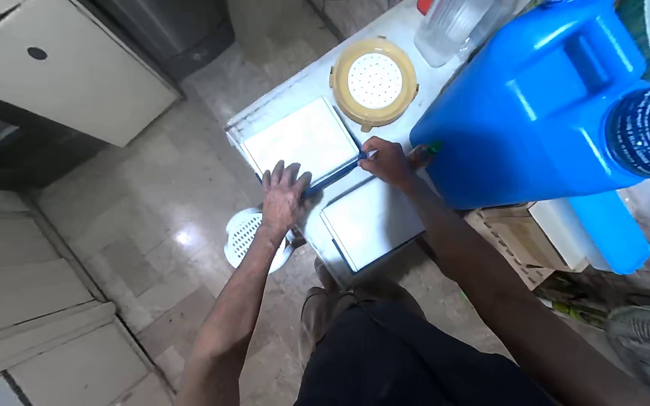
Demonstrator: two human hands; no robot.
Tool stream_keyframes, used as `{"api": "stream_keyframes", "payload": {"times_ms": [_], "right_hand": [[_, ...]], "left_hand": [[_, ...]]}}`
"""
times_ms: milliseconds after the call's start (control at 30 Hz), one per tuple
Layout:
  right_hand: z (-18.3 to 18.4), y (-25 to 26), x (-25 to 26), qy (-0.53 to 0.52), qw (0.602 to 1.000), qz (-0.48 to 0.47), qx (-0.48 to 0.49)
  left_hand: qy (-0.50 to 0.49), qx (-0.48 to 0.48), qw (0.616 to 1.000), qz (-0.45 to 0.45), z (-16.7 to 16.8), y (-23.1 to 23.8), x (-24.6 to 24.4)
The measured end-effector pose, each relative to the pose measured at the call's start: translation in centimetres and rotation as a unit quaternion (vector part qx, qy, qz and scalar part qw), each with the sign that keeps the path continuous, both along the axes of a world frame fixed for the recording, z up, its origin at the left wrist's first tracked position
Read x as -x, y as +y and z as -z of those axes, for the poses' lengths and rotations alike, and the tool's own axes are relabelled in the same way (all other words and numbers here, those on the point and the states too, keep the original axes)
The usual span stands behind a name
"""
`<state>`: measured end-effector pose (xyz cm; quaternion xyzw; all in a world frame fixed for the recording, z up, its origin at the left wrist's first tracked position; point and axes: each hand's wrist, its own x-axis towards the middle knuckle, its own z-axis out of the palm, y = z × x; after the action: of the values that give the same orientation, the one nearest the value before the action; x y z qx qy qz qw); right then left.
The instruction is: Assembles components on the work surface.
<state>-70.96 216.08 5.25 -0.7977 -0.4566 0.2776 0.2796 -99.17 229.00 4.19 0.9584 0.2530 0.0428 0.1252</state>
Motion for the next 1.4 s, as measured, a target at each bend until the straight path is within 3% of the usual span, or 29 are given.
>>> {"api": "stream_keyframes", "payload": {"times_ms": [133, 267, 433, 600, 800, 933, 1167, 1400], "right_hand": [[0.1, 0.7, -0.4, 0.042, 0.996, -0.021, 0.08], [1.6, 1.5, -0.1, 0.059, 0.997, 0.008, 0.046], [2.4, 3.1, -0.9, 0.053, 0.997, -0.041, -0.024], [1.7, 3.4, -1.7, -0.015, 0.995, -0.103, -0.011], [1.1, 2.8, -2.4, -0.043, 0.99, -0.136, -0.013], [-0.1, 3.2, -2.3, -0.089, 0.985, -0.126, -0.077], [-0.8, 4.4, -2.8, 0.005, 0.996, -0.069, -0.052], [0.0, 3.8, -3.1, 0.068, 0.994, -0.059, -0.056]], "left_hand": [[-0.056, 0.02, 0.995, -0.08, 1.0, 0.0, 1.3], [-0.05, 0.058, 0.99, -0.115, 1.6, 0.7, 2.0], [-0.065, 0.144, 0.963, -0.219, 0.5, 1.4, 1.4], [-0.079, 0.112, 0.967, -0.215, 1.2, 1.4, 2.1], [-0.091, 0.055, 0.976, -0.188, -0.3, 1.8, 2.9], [-0.161, 0.005, 0.972, -0.173, -1.5, 3.1, 3.0], [-0.196, 0.074, 0.951, -0.227, -7.0, 10.5, 1.3], [-0.245, 0.144, 0.926, -0.249, -6.8, 12.5, 0.8]]}}
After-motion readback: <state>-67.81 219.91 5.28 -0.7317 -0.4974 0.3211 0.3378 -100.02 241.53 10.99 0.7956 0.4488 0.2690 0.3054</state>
